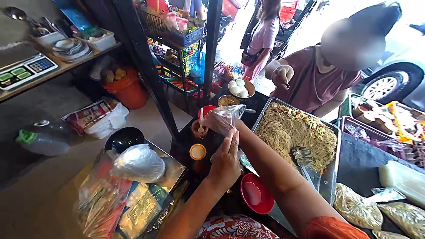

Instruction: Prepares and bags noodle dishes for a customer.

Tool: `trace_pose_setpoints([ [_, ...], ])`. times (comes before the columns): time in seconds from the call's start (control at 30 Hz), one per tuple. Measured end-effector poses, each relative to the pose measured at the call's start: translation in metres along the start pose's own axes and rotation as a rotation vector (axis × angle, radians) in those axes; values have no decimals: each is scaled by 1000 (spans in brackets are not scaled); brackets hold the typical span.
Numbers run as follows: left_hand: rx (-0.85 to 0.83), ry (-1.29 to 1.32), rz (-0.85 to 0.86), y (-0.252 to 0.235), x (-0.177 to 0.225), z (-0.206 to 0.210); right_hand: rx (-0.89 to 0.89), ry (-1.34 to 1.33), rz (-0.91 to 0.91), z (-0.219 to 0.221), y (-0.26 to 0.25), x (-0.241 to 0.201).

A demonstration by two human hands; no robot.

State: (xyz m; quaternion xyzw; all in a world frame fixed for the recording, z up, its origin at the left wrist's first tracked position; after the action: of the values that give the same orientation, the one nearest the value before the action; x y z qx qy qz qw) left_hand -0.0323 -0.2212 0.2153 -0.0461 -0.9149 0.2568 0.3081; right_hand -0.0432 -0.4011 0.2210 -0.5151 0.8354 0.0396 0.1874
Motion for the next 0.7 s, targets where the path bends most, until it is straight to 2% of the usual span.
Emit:
trace_pose_setpoints([
  [0.07,-46,30,-41,1,-8,0,-276,71,108,-16,-16,-12],
  [0.13,-69,54,-74,5,-15,-1,-380,102,229,-17,-25,-15],
  [0.2,-95,61,-98,8,-21,-3,-392,57,280,-15,-26,-13],
  [0.27,-103,65,-111,11,-26,-1,-246,38,219,10,-24,16],
  [0.37,-123,95,-137,13,-32,-2,-84,-147,188,41,-26,49],
  [0.47,-149,133,-171,12,-33,-4,-174,-106,142,32,-34,51],
  [0.6,-89,162,-195,17,-38,-9,-369,-108,233,-6,-35,12],
  [0.7,-30,180,-201,23,-42,-12,-468,8,142,-12,-36,11],
])
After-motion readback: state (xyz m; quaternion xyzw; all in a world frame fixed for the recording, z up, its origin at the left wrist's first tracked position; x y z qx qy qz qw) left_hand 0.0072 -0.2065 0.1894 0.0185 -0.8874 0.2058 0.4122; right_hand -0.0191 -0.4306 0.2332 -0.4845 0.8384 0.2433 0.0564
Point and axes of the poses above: each hand's wrist, its own y-axis away from the middle knuckle, its own z-axis out of the palm, x = y × z, the point moved 1 cm from there along -y, towards the middle knuckle, and after that the axes turned 4 degrees about -y, right-handed, at the moved point
